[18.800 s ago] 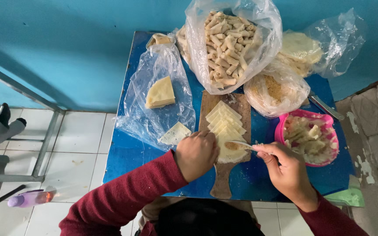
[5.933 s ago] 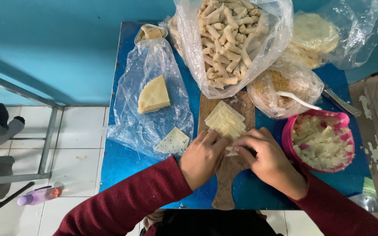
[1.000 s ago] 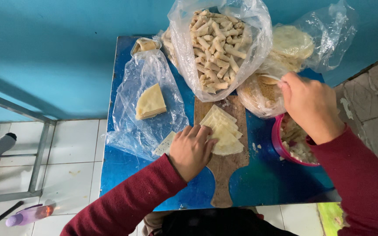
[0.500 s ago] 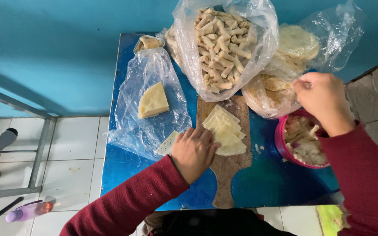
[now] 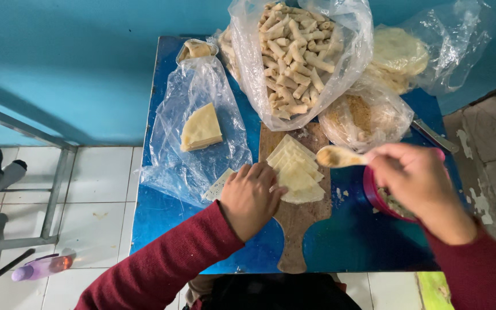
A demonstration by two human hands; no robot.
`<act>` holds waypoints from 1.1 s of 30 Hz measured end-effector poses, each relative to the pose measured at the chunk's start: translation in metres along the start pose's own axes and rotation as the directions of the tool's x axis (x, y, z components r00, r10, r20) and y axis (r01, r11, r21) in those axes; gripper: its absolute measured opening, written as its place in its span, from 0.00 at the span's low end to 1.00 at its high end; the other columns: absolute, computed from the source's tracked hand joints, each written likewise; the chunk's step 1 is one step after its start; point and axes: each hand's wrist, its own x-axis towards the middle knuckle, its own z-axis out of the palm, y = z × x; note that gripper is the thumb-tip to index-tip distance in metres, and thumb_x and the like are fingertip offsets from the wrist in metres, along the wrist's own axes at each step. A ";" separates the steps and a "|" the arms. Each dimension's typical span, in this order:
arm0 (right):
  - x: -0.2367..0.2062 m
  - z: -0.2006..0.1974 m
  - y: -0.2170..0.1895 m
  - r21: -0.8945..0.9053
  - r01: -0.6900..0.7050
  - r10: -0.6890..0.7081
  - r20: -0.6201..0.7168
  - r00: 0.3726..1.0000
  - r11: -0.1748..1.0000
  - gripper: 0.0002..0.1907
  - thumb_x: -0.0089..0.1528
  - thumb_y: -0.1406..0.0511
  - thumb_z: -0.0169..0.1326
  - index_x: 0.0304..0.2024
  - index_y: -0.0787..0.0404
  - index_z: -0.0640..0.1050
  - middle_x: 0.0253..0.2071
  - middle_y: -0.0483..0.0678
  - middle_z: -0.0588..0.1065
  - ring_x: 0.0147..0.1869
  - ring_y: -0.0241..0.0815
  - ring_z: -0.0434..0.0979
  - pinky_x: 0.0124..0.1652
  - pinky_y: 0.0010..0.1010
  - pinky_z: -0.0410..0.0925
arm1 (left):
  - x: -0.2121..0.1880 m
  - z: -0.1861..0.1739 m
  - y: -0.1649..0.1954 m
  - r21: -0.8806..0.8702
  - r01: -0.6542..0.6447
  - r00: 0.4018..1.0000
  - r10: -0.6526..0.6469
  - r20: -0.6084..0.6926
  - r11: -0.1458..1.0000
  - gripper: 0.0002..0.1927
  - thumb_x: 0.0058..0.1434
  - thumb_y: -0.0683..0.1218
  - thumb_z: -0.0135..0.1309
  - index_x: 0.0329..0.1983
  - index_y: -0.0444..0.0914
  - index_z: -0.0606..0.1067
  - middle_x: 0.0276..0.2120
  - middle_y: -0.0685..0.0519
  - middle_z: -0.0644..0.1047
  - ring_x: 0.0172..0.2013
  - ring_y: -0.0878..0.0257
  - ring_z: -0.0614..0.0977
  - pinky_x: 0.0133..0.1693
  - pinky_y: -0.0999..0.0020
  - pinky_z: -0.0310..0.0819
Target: The person sits at a table and assembles rolled snacks. They place filling from a pink bowl onto thin wrapper pieces, fold and roll the wrappers by hand, sprinkle a powdery coating over the rolls using a spoon, and arrange the finished rolls in rows on a wooden board, with a bag of already rolled pieces nearby.
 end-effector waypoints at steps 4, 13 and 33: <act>-0.020 0.034 -0.012 -0.085 0.152 -0.152 0.007 0.988 0.985 0.08 0.62 0.64 0.59 0.39 0.62 0.82 0.22 0.46 0.79 0.21 0.34 0.78 0.23 0.30 0.67 | -0.001 0.001 0.001 -0.012 0.024 0.999 -0.024 0.039 1.000 0.13 0.62 0.52 0.56 0.38 0.37 0.74 0.36 0.48 0.76 0.38 0.51 0.79 0.39 0.54 0.75; -0.059 0.052 -0.013 -0.529 0.699 -0.761 0.144 0.633 0.482 0.15 0.62 0.70 0.58 0.51 0.69 0.80 0.25 0.45 0.76 0.25 0.39 0.73 0.26 0.34 0.64 | -0.002 0.008 0.003 -0.089 0.008 1.000 -0.010 -0.019 0.996 0.11 0.63 0.47 0.55 0.41 0.34 0.73 0.37 0.44 0.77 0.38 0.48 0.79 0.41 0.54 0.75; -0.019 0.056 -0.044 -0.404 0.414 -0.399 0.126 0.908 0.815 0.08 0.57 0.61 0.62 0.34 0.57 0.80 0.36 0.49 0.76 0.44 0.52 0.75 0.44 0.43 0.68 | 0.003 0.023 0.015 -0.470 -0.086 0.989 0.019 -0.145 0.878 0.08 0.65 0.41 0.54 0.45 0.34 0.71 0.36 0.43 0.78 0.35 0.44 0.82 0.35 0.54 0.76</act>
